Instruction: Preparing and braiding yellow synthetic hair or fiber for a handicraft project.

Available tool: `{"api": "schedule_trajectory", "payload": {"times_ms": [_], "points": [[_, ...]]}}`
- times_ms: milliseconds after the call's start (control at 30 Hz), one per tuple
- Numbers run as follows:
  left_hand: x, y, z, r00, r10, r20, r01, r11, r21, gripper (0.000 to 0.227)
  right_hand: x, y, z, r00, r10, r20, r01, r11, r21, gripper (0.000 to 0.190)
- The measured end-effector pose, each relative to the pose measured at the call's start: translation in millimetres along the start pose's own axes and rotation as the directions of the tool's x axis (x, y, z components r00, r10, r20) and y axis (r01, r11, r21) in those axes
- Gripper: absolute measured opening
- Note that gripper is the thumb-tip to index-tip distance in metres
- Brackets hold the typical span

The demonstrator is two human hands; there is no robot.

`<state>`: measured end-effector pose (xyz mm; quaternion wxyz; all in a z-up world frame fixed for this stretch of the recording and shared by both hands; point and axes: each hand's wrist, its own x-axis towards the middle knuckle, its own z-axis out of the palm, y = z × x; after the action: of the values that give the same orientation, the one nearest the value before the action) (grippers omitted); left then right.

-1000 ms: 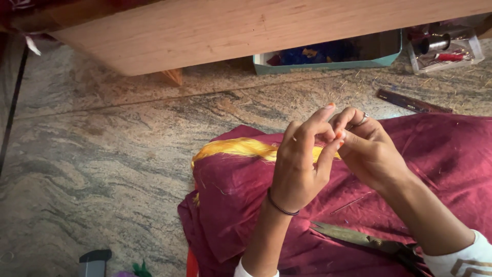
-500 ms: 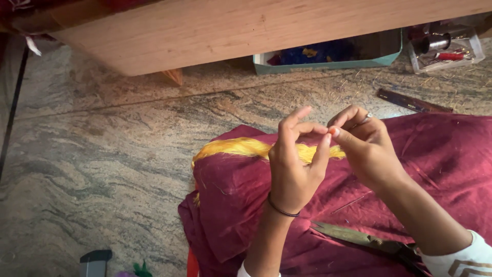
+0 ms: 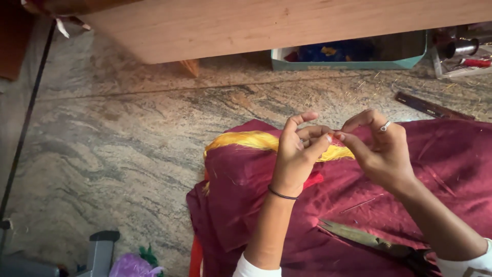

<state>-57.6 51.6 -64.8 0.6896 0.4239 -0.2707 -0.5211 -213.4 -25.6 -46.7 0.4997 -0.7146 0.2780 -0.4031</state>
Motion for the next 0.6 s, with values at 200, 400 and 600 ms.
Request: {"api": "schedule_trajectory", "payload": {"times_ms": [200, 400, 600], "points": [[1, -15, -1, 0.992, 0.122, 0.005, -0.121, 0.970, 0.209, 0.040, 3, -5, 6, 0.982, -0.185, -0.026, 0.171, 0.947, -0.272, 0.015], [1, -24, 0, 0.979, 0.180, 0.100, -0.198, 0.952, 0.232, 0.033, 2, 0, 9, 0.972, -0.236, 0.003, 0.221, 0.906, -0.362, 0.016], [2, -27, 2, 0.989, 0.137, 0.051, -0.146, 0.956, 0.254, 0.030, -1, 23, 9, 0.997, 0.074, 0.027, -0.078, 0.985, 0.154, 0.010]]}}
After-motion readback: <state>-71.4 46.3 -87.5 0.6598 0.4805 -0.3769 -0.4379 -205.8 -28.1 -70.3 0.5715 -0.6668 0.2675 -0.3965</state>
